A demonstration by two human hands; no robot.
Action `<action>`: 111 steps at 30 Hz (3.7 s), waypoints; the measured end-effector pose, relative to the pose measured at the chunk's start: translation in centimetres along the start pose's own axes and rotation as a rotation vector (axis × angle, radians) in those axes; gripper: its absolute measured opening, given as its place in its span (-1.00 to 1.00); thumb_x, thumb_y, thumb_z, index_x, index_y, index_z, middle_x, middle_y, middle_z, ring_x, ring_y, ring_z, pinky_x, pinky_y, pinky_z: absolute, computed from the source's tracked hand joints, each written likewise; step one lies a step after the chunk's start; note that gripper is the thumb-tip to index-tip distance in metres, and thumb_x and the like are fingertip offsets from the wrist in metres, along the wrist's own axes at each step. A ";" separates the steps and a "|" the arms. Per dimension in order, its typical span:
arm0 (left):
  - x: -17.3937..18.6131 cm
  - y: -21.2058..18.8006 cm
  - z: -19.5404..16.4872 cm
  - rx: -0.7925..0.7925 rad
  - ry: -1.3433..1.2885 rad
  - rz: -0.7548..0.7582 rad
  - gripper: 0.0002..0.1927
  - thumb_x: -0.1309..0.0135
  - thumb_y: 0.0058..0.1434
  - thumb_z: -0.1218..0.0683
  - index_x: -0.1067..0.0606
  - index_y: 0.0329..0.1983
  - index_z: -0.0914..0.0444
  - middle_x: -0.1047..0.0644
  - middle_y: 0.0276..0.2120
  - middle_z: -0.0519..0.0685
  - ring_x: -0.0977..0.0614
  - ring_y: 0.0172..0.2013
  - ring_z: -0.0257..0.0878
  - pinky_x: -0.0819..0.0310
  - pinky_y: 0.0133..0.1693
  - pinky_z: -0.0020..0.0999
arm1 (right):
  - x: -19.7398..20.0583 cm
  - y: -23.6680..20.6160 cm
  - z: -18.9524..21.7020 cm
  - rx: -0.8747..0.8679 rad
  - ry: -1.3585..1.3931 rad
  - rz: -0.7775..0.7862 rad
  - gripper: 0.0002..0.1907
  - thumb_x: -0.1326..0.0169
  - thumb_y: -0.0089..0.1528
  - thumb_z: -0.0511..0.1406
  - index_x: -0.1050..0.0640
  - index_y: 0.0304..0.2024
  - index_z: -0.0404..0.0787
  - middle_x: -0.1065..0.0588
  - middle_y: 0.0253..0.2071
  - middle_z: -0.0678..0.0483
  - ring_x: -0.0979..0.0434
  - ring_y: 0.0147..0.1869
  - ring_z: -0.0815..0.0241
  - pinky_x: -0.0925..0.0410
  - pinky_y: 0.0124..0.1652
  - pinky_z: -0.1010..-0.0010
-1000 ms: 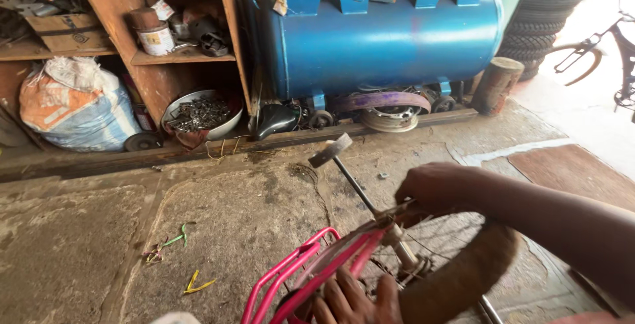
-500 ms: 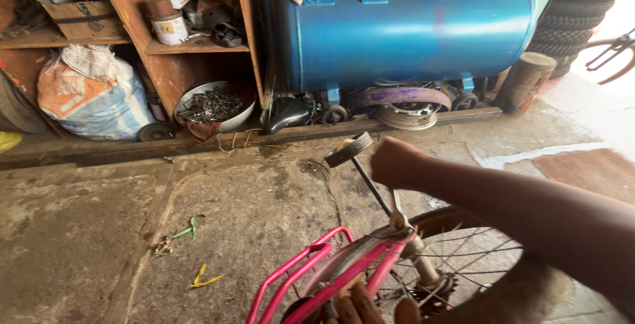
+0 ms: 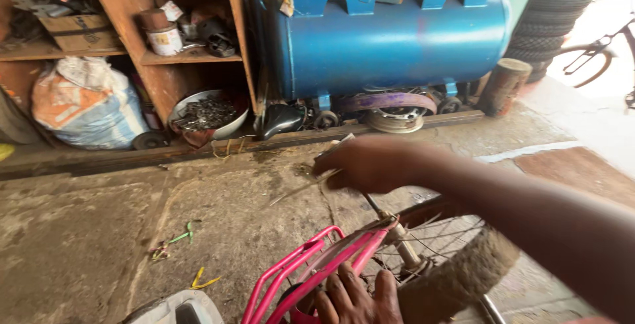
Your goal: The person removes the rear wheel from a pink bicycle using a wrench to loosen the axle nuts. After detaching the wheel, the person spins the tire by hand to check its movement.
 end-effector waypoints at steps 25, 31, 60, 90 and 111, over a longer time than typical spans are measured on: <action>0.3 1.6 -0.1 0.031 -0.200 0.758 -0.55 -0.07 0.19 -0.11 -0.34 0.06 0.16 -0.20 0.26 0.58 -0.29 0.21 0.40 0.13 0.14 0.28 | -5.5 -9.6 -6.3 -0.245 -0.396 0.100 -0.76 -0.02 0.37 -0.11 -0.61 -0.23 -0.04 -0.59 -0.36 0.16 -0.57 -0.40 0.30 -0.47 -0.34 0.37; -1.2 1.0 -0.1 0.068 -0.145 0.555 -0.34 -0.22 -0.06 -0.15 -0.42 0.11 0.18 -0.28 0.20 0.54 -0.30 0.25 0.48 0.11 0.20 0.42 | -4.5 -8.9 -14.0 -0.387 0.165 -0.025 -0.77 -0.16 0.24 -0.20 -0.69 -0.07 -0.01 -0.67 -0.29 0.17 -0.67 -0.28 0.28 -0.54 -0.24 0.38; 0.3 11.4 11.8 0.235 -0.046 0.606 -0.34 -0.32 0.06 -0.14 -0.41 0.21 0.09 -0.56 0.05 -0.03 -0.54 0.12 -0.17 -0.23 0.24 -0.17 | 0.3 -9.8 -21.1 -0.583 0.737 -1.253 -0.73 -0.11 0.35 -0.22 -0.57 -0.01 -0.29 -0.61 -0.12 -0.04 -0.62 -0.10 0.20 -0.48 -0.08 0.38; -4.4 23.8 25.0 0.676 0.152 0.659 -0.41 -0.25 0.03 -0.28 -0.55 0.13 -0.05 -0.65 -0.05 0.13 -0.64 0.04 0.15 -0.50 0.10 0.05 | -38.6 18.0 -27.4 -0.625 0.288 0.015 -0.55 -0.18 0.24 -0.21 -0.50 0.19 0.10 -0.38 0.31 0.09 -0.26 0.43 -0.03 -0.35 0.22 0.17; -4.3 24.1 24.5 0.670 0.183 0.643 -0.41 -0.25 0.04 -0.31 -0.49 0.07 0.01 -0.65 -0.09 0.14 -0.67 -0.03 0.15 -0.56 0.05 0.03 | -45.2 18.4 -29.5 -0.880 0.330 -0.134 -0.47 0.23 0.55 -0.04 -0.30 0.33 -0.34 -0.37 0.17 -0.36 -0.46 0.03 -0.23 -0.41 -0.16 0.05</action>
Point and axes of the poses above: each hand's wrist, its own y-axis towards the middle knuckle, its own x-axis out of the back of the hand, z = x × y, the point moved 8 cm from there along y, towards the middle knuckle
